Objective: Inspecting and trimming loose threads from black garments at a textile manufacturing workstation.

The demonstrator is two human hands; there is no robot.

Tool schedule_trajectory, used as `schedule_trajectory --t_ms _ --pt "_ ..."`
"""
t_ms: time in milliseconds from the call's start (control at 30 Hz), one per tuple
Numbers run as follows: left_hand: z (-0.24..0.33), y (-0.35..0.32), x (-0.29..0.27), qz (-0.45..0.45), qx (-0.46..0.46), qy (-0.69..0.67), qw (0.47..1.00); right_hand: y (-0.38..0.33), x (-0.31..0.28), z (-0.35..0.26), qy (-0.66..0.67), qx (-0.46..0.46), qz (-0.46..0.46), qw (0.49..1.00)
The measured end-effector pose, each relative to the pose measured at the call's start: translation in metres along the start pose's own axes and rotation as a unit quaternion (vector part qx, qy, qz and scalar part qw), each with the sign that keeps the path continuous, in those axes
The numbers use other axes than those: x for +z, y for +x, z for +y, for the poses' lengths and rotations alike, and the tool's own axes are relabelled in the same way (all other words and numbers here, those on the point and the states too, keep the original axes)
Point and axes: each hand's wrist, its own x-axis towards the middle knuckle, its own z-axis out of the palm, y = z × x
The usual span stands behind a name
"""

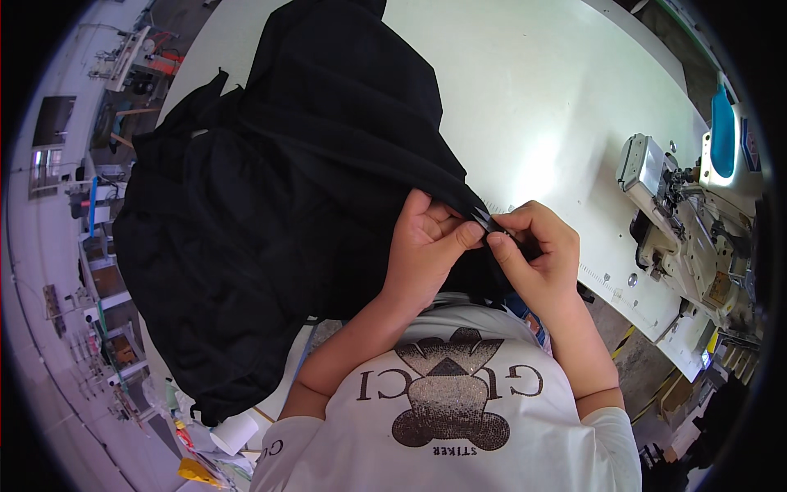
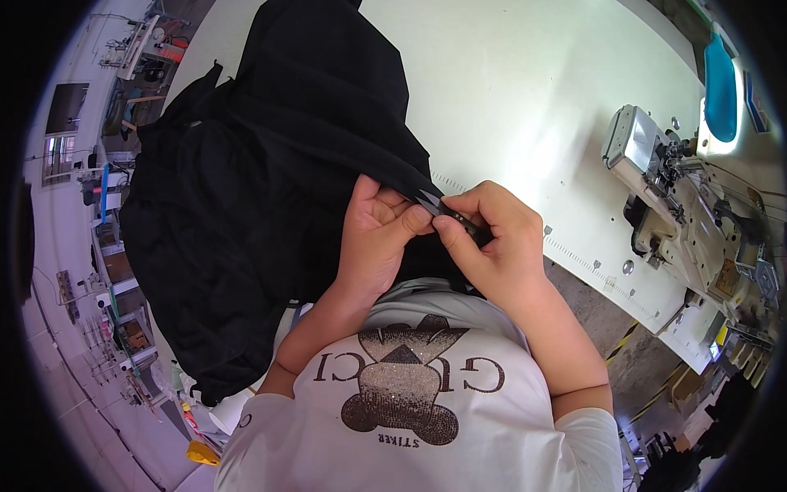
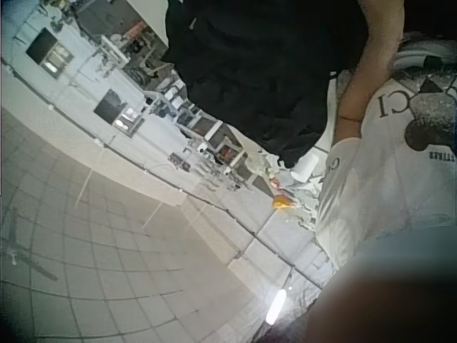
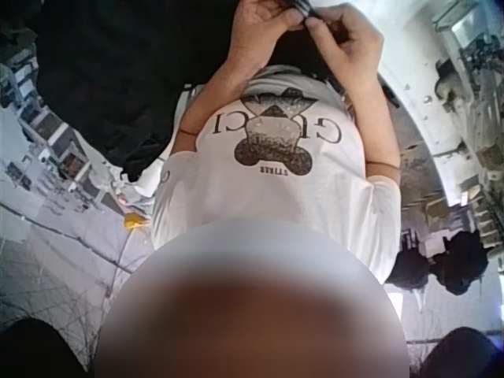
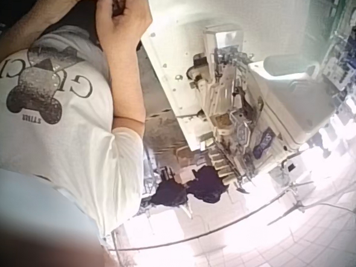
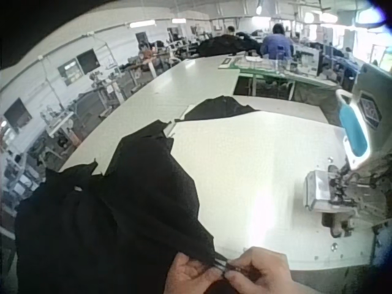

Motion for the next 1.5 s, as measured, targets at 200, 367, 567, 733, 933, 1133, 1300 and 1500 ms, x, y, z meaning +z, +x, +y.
schedule_trajectory --t_ms 200,367,567,733,933,1133,1300,1500 --pt "-0.001 0.001 0.000 0.002 0.001 -0.005 1.000 0.000 0.000 0.002 0.011 0.009 0.002 1.000" --pt "0.000 0.002 0.000 0.010 -0.005 0.018 1.000 0.000 0.001 0.003 0.019 0.007 0.009 1.000" --pt "0.002 0.002 -0.003 0.023 -0.043 0.022 0.999 0.000 0.000 0.005 0.013 0.002 0.018 1.000" --pt "0.000 0.003 -0.005 0.012 -0.049 0.029 0.998 0.000 0.000 0.005 0.027 0.020 0.008 0.999" --pt "0.000 0.004 -0.005 0.006 -0.043 0.044 0.998 0.005 0.001 0.000 0.017 0.001 0.001 1.000" --pt "0.000 0.003 -0.006 -0.005 -0.047 0.047 0.998 0.003 0.001 0.000 0.047 0.027 0.000 0.999" --pt "0.000 0.002 -0.007 0.001 -0.052 0.051 0.997 0.003 -0.001 -0.001 0.019 0.016 -0.006 1.000" --pt "0.000 0.002 -0.009 -0.007 -0.048 0.058 0.997 0.001 -0.003 -0.001 0.018 0.026 -0.008 0.999"
